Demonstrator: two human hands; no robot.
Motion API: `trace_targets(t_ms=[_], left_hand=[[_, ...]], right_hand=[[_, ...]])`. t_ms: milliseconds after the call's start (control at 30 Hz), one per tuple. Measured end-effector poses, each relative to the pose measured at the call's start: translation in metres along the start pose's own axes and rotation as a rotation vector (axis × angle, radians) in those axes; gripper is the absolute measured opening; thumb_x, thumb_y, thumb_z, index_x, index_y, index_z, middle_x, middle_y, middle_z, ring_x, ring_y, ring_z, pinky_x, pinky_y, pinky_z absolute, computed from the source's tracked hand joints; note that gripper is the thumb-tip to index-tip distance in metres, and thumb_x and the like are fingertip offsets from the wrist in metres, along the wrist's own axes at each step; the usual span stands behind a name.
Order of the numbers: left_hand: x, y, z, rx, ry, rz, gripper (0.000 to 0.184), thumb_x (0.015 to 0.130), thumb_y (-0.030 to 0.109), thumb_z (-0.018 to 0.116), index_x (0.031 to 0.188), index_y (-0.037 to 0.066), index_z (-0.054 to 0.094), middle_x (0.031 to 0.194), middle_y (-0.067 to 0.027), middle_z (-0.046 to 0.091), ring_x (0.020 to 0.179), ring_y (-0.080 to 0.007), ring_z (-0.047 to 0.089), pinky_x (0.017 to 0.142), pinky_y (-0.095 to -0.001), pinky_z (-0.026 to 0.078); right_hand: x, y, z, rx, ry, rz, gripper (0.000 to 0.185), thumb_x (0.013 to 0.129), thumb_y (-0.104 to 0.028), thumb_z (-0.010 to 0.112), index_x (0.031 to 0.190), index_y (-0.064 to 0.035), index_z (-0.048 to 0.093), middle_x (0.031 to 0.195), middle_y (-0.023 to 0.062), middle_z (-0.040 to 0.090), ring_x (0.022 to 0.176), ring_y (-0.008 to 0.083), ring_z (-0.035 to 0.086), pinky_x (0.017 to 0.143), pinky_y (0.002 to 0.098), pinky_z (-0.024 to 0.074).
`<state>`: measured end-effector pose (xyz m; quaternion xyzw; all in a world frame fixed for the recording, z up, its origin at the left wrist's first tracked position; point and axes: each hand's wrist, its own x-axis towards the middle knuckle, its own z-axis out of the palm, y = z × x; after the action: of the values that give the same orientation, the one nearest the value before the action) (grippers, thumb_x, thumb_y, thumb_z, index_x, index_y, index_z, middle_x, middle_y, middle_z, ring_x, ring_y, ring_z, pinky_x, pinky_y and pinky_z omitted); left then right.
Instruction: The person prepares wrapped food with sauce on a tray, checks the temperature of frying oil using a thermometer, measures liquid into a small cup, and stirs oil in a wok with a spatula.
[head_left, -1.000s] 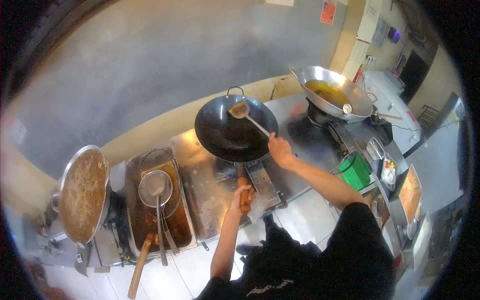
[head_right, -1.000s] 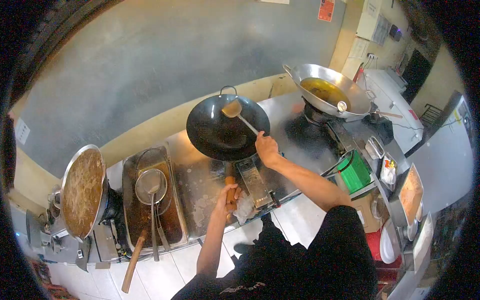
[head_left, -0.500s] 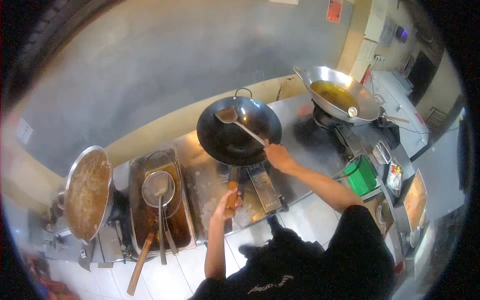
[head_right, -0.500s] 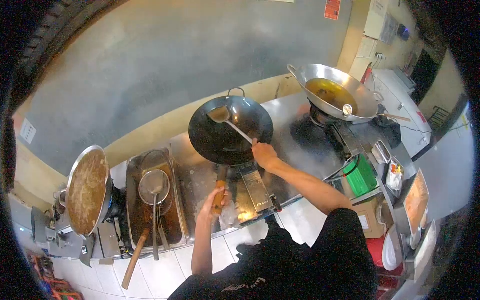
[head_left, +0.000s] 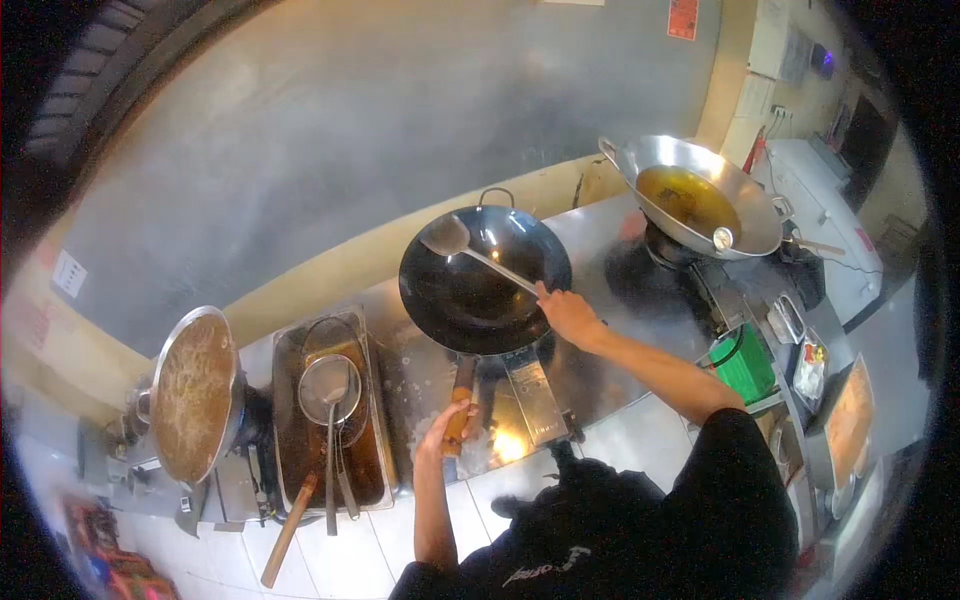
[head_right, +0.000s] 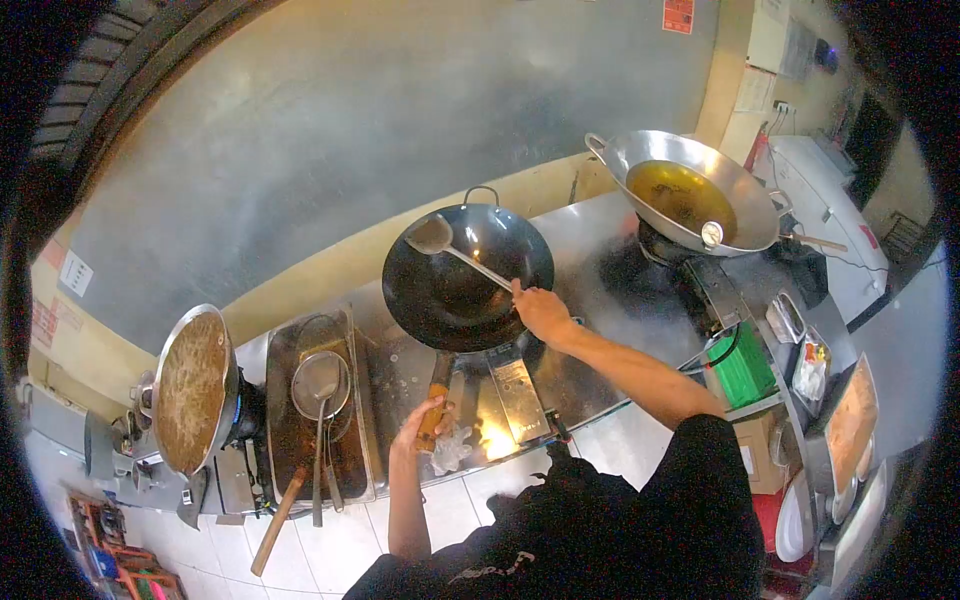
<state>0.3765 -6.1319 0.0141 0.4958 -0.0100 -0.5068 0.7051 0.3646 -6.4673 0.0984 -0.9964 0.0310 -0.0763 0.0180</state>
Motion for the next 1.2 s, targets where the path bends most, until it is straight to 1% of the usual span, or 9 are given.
trace_targets(t_ms=[100, 300, 367, 567, 733, 867, 1000, 1067, 1200], left_hand=[[-0.001, 0.003, 0.002, 0.044, 0.144, 0.066, 0.041, 0.088, 0.045, 0.059, 0.095, 0.005, 0.058, 0.057, -0.0019, 0.047, 0.048, -0.0138, 0.043, 0.05, -0.0255, 0.036], [-0.005, 0.009, -0.016, 0.091, -0.014, 0.011, 0.048, 0.086, 0.049, 0.06, 0.102, 0.004, 0.059, 0.059, -0.0006, 0.047, 0.054, -0.0116, 0.046, 0.049, -0.0239, 0.036], [-0.032, 0.046, 0.004, 0.307, 0.156, -0.166, 0.055, 0.085, 0.051, 0.063, 0.112, 0.003, 0.059, 0.068, -0.0008, 0.057, 0.054, -0.0095, 0.046, 0.045, -0.0228, 0.035], [-0.002, 0.056, -0.052, 0.527, 0.053, -0.108, 0.051, 0.082, 0.045, 0.072, 0.11, 0.004, 0.065, 0.093, -0.0037, 0.069, 0.061, -0.0081, 0.057, 0.05, -0.022, 0.045], [0.001, 0.05, -0.055, 0.863, 0.287, 0.09, 0.04, 0.085, 0.042, 0.07, 0.085, 0.002, 0.07, 0.062, -0.0039, 0.062, 0.056, -0.0142, 0.061, 0.052, -0.0297, 0.047], [0.003, 0.044, -0.036, 1.126, 0.443, 0.131, 0.042, 0.087, 0.042, 0.067, 0.086, 0.0, 0.068, 0.055, -0.0053, 0.059, 0.051, -0.0132, 0.059, 0.049, -0.0312, 0.047], [0.015, 0.048, -0.028, 1.265, 0.572, 0.085, 0.038, 0.086, 0.037, 0.067, 0.092, -0.001, 0.066, 0.056, -0.0142, 0.06, 0.053, -0.0256, 0.064, 0.049, -0.0397, 0.05], [0.035, 0.034, -0.048, 1.568, 0.767, 0.377, 0.034, 0.085, 0.031, 0.066, 0.102, 0.002, 0.064, 0.075, -0.0203, 0.066, 0.076, -0.0358, 0.067, 0.067, -0.0431, 0.052], [0.073, 0.021, -0.088, 1.694, 0.818, 0.4, 0.036, 0.086, 0.024, 0.063, 0.114, 0.003, 0.06, 0.093, -0.0206, 0.067, 0.092, -0.0392, 0.062, 0.087, -0.0452, 0.045]], right_hand=[[0.007, 0.004, -0.018, -0.014, -0.013, -0.051, 0.042, 0.096, -0.02, 0.046, 0.128, 0.0075, 0.045, 0.08, 0.0186, 0.066, 0.076, 0.0326, 0.068, 0.065, 0.0433, 0.0556], [-0.009, 0.027, -0.032, -0.051, -0.065, -0.096, 0.037, 0.096, -0.022, 0.046, 0.124, 0.0022, 0.052, 0.084, 0.0173, 0.067, 0.077, 0.0343, 0.067, 0.066, 0.0449, 0.0552], [-0.02, 0.045, -0.067, -0.156, -0.266, -0.086, 0.034, 0.096, -0.022, 0.046, 0.12, 0.0003, 0.056, 0.087, 0.0172, 0.067, 0.078, 0.0336, 0.068, 0.066, 0.0453, 0.0551], [-0.008, 0.036, -0.038, -0.176, -0.203, -0.039, 0.036, 0.092, -0.015, 0.049, 0.122, 0.0046, 0.054, 0.084, 0.0159, 0.068, 0.078, 0.0309, 0.069, 0.062, 0.0406, 0.0557], [0.008, 0.035, -0.014, -0.058, 0.04, -0.086, 0.042, 0.087, -0.008, 0.05, 0.126, 0.0077, 0.05, 0.076, 0.0158, 0.067, 0.072, 0.0306, 0.068, 0.06, 0.0402, 0.0558], [0.027, 0.051, -0.014, -0.073, 0.004, -0.096, 0.041, 0.087, -0.008, 0.05, 0.125, 0.0057, 0.051, 0.076, 0.0148, 0.065, 0.074, 0.0307, 0.067, 0.061, 0.0404, 0.0555], [0.024, 0.082, -0.048, -0.088, -0.027, -0.2, 0.037, 0.088, -0.015, 0.052, 0.121, 0.0022, 0.055, 0.076, 0.0129, 0.066, 0.075, 0.0303, 0.068, 0.06, 0.042, 0.0543], [0.017, 0.117, -0.068, -0.142, -0.069, -0.264, 0.037, 0.088, -0.017, 0.053, 0.12, 0.0018, 0.056, 0.077, 0.0133, 0.066, 0.075, 0.0301, 0.068, 0.059, 0.0428, 0.054], [0.031, 0.131, -0.097, -0.155, -0.286, -0.247, 0.036, 0.088, -0.017, 0.053, 0.118, 0.0013, 0.058, 0.081, 0.0146, 0.068, 0.077, 0.0283, 0.068, 0.06, 0.0423, 0.0541]])
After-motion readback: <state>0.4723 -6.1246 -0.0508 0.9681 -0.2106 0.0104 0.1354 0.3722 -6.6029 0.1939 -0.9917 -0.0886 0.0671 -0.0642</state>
